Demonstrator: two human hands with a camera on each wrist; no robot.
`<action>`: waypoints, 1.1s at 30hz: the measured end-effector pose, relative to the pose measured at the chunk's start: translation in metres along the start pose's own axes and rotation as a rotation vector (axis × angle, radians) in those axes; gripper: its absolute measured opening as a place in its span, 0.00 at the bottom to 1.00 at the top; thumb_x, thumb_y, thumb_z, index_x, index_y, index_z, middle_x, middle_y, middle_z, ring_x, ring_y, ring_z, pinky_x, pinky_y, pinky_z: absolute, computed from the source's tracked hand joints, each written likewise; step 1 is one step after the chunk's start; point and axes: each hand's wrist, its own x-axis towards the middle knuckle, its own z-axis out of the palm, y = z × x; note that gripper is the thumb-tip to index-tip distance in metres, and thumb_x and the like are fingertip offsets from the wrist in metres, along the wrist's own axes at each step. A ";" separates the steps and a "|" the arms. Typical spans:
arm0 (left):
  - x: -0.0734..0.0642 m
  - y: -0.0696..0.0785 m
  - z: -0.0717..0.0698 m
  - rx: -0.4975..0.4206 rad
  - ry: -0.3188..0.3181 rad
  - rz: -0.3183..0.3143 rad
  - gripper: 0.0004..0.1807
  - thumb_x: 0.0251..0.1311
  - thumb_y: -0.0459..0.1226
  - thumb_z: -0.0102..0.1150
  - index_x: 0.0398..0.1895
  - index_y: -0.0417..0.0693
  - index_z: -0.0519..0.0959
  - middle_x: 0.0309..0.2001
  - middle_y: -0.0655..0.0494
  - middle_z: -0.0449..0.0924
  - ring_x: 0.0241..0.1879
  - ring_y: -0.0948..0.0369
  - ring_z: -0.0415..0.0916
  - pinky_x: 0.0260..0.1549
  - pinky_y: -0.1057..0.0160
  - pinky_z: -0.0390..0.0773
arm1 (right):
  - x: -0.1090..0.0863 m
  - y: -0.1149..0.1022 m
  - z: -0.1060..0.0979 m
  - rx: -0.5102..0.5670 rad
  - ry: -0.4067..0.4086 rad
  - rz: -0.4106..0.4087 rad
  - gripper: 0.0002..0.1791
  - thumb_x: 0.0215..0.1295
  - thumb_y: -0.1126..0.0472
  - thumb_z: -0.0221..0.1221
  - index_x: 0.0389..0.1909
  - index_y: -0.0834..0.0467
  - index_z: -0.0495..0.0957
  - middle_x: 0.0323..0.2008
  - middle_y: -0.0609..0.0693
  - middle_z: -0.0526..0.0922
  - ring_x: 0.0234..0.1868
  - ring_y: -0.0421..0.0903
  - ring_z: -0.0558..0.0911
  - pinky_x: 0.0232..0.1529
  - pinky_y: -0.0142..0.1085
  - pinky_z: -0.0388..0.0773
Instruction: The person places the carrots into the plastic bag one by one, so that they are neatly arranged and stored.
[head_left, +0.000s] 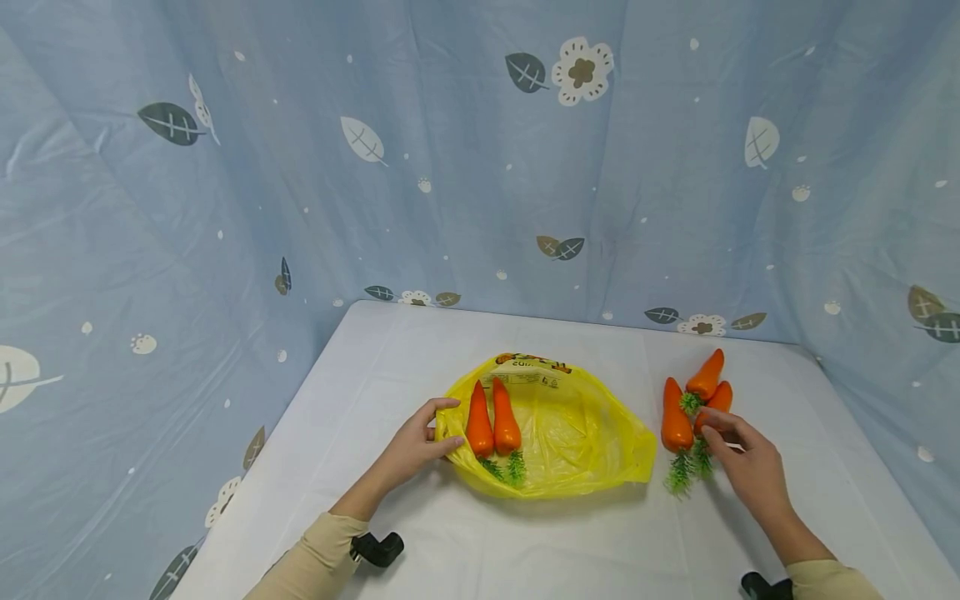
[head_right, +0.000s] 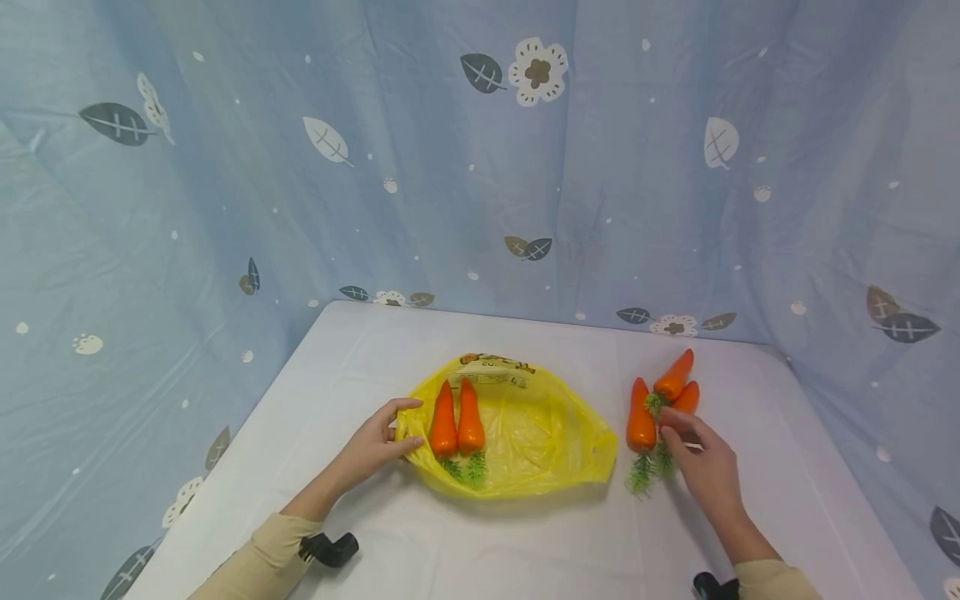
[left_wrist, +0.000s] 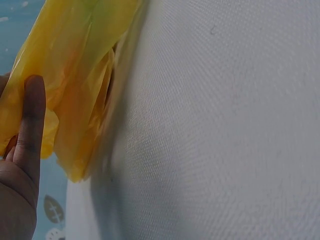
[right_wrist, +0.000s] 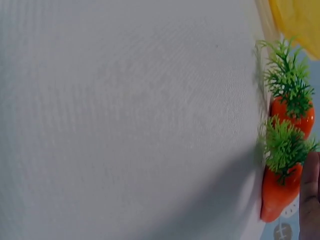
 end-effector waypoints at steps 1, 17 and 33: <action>0.000 0.000 0.000 0.000 0.000 0.001 0.35 0.66 0.38 0.67 0.73 0.42 0.63 0.68 0.37 0.65 0.41 0.56 0.85 0.35 0.62 0.84 | 0.000 0.001 0.000 0.001 0.004 0.004 0.18 0.75 0.58 0.60 0.61 0.60 0.80 0.51 0.42 0.82 0.41 0.22 0.73 0.39 0.14 0.71; 0.000 -0.001 0.001 -0.010 -0.005 -0.008 0.36 0.66 0.38 0.67 0.73 0.44 0.63 0.69 0.38 0.64 0.41 0.55 0.85 0.36 0.61 0.85 | 0.005 0.020 0.002 -0.089 0.013 0.170 0.26 0.76 0.52 0.58 0.66 0.63 0.75 0.60 0.63 0.73 0.50 0.50 0.76 0.35 0.18 0.67; -0.002 0.000 0.000 -0.008 -0.003 -0.004 0.35 0.66 0.37 0.67 0.73 0.43 0.63 0.68 0.39 0.66 0.41 0.54 0.85 0.36 0.59 0.85 | 0.021 0.020 0.007 -0.107 -0.093 0.323 0.34 0.76 0.47 0.55 0.73 0.65 0.65 0.68 0.74 0.64 0.61 0.72 0.72 0.47 0.53 0.83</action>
